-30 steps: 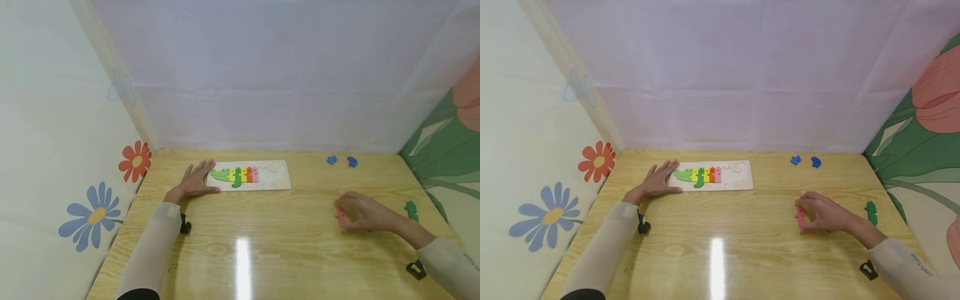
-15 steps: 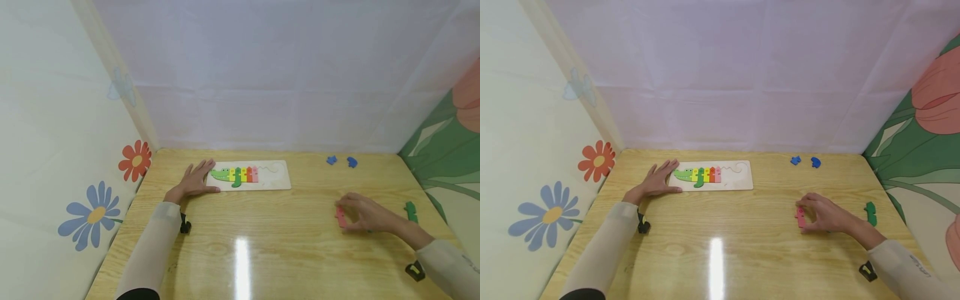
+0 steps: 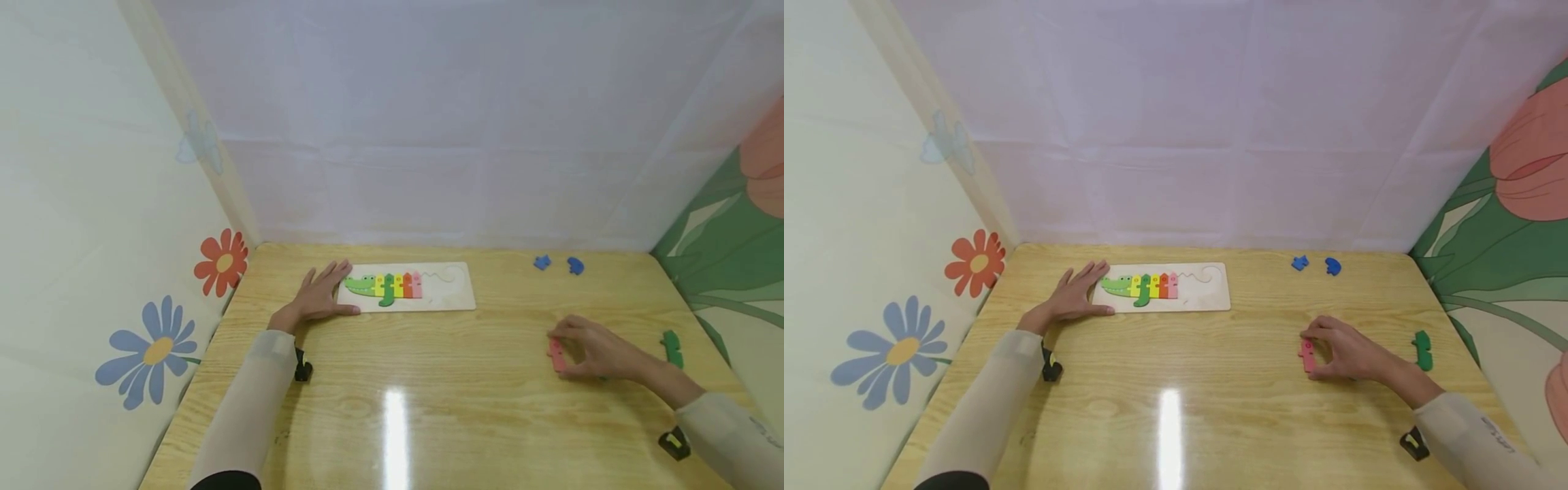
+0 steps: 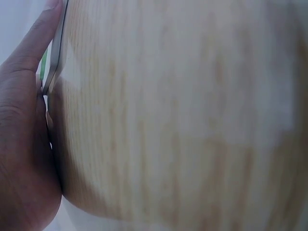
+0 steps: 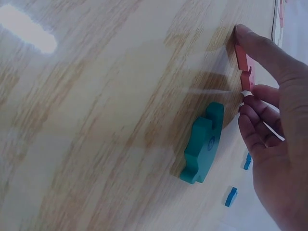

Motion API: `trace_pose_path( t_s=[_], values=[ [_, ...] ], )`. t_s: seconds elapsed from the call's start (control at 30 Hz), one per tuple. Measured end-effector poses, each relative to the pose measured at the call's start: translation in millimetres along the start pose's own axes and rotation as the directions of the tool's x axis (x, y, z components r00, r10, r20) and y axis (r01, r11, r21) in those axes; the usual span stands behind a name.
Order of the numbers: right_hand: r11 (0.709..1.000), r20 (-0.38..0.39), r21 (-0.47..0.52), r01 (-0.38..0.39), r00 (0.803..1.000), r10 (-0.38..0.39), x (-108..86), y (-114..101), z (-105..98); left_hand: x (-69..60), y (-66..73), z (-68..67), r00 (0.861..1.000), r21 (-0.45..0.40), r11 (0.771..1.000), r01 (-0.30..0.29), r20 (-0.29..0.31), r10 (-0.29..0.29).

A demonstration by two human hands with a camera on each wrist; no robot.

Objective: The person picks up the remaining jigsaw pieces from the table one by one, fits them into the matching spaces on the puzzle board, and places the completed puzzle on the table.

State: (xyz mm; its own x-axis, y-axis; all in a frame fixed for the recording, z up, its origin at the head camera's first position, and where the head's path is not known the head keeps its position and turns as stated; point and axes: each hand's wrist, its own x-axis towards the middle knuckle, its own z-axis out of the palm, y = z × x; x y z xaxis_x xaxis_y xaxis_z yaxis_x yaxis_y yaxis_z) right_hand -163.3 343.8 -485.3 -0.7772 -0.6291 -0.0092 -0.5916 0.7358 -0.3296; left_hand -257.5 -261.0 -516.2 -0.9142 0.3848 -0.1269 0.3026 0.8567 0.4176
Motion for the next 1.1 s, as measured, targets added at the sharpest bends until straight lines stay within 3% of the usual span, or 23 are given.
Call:
trace_pose_path(
  t_s=[0.3, 0.57, 1.1],
  values=[
    [0.999, -0.033, -0.004, 0.048, 0.998, -0.048, 2.8, 2.9, 1.7, 0.0, 1.0, -1.3, 1.000, -0.001, 1.000, -0.002, -0.004, 0.002],
    [1.000, 0.012, 0.005, -0.008, 1.000, 0.008, 7.3, 1.2, 0.2, -0.6, 0.3, -2.0, 1.000, -0.010, 1.000, -0.006, -0.006, 0.006],
    [0.999, -0.043, 0.012, 0.044, 0.998, -0.043, 9.3, 1.0, 1.2, -0.5, 1.1, -0.9, 1.000, -0.006, 1.000, -0.007, -0.010, 0.007]
  ],
)
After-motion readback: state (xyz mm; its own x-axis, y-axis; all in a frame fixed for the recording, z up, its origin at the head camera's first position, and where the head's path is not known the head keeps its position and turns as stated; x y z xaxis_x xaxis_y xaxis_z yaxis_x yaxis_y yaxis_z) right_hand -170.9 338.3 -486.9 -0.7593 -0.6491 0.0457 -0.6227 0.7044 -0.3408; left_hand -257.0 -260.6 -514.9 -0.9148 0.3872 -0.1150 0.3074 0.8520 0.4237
